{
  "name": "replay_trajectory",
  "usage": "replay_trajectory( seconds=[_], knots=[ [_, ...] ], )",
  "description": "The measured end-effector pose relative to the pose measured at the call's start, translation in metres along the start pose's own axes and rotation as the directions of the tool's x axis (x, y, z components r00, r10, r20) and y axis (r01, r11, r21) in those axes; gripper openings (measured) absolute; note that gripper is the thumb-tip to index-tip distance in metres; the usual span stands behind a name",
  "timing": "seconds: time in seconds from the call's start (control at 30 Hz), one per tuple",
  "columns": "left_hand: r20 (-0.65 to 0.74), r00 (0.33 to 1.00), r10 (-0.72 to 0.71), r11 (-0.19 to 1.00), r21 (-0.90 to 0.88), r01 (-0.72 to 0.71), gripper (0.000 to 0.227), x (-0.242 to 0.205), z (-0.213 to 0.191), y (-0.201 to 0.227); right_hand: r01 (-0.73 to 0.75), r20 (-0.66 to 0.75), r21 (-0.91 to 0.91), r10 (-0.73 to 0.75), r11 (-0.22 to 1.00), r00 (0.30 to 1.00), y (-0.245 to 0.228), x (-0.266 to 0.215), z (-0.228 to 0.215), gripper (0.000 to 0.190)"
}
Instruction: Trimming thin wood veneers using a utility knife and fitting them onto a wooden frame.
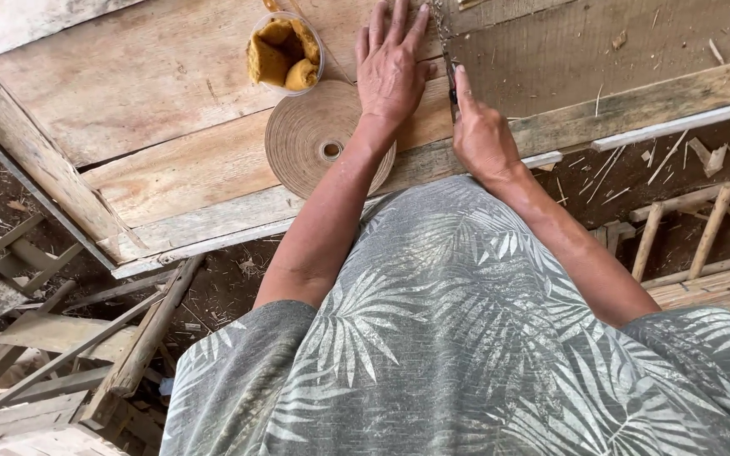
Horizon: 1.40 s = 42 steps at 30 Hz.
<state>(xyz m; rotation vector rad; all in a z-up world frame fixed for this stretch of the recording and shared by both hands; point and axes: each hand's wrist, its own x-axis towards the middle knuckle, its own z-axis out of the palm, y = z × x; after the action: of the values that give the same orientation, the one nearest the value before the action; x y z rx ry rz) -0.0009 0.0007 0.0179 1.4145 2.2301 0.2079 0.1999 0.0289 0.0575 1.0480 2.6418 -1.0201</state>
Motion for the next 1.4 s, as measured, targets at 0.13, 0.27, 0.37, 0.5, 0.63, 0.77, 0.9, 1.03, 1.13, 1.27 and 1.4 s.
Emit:
replay_trajectory(
  seconds=[0.13,0.27,0.37,0.5,0.63,0.77,0.9,1.03,1.13,1.27,1.4],
  knots=[
    [-0.039,0.999,0.008,1.000,-0.012,-0.009,0.086,0.002,-0.001,0.001,0.010,-0.014,0.005,-0.010,1.000,1.000,-0.003,-0.011,-0.003,0.063],
    [-0.054,0.998,0.019,1.000,-0.010,-0.020,0.086,-0.005,0.001,0.000,0.007,0.045,-0.021,-0.006,1.000,0.999,0.006,-0.031,0.002,0.069],
    [-0.030,0.999,0.011,1.000,-0.003,-0.011,0.087,0.000,0.000,0.001,-0.010,0.109,0.049,0.004,0.999,0.994,0.003,-0.037,-0.018,0.064],
    [-0.030,1.000,0.003,1.000,-0.014,-0.003,0.087,-0.003,0.003,0.000,0.013,-0.067,0.156,-0.003,0.988,0.998,0.010,-0.036,-0.016,0.056],
    [0.023,1.000,0.010,1.000,0.007,-0.010,0.085,-0.002,-0.002,0.000,0.053,-0.102,0.157,-0.037,0.986,0.994,0.004,-0.017,-0.004,0.054],
    [0.109,0.992,0.058,0.986,0.148,-0.074,0.095,-0.008,-0.012,0.001,-0.027,-0.088,0.123,0.038,0.992,0.995,0.002,-0.012,0.003,0.063],
    [0.162,0.986,0.032,0.979,0.193,-0.064,0.104,-0.008,-0.011,0.005,-0.021,-0.133,0.099,0.034,0.995,0.990,0.008,-0.010,0.007,0.063],
    [0.118,0.993,0.008,0.989,0.143,-0.025,0.106,-0.005,0.002,0.004,-0.018,-0.124,0.086,0.029,0.996,0.992,0.011,-0.005,0.013,0.065],
    [0.092,0.996,0.010,0.994,0.111,-0.020,0.103,-0.003,0.004,0.003,-0.042,-0.074,0.081,0.048,0.996,0.996,0.013,-0.006,0.019,0.069],
    [0.082,0.997,0.006,0.995,0.103,-0.014,0.098,-0.005,0.001,0.004,-0.011,-0.088,0.000,0.011,1.000,0.996,0.015,-0.015,0.028,0.067],
    [0.071,0.997,0.011,0.993,0.114,-0.019,0.100,-0.006,-0.001,0.006,-0.043,-0.042,0.002,0.043,0.999,0.998,0.002,-0.021,0.018,0.062]
  ],
)
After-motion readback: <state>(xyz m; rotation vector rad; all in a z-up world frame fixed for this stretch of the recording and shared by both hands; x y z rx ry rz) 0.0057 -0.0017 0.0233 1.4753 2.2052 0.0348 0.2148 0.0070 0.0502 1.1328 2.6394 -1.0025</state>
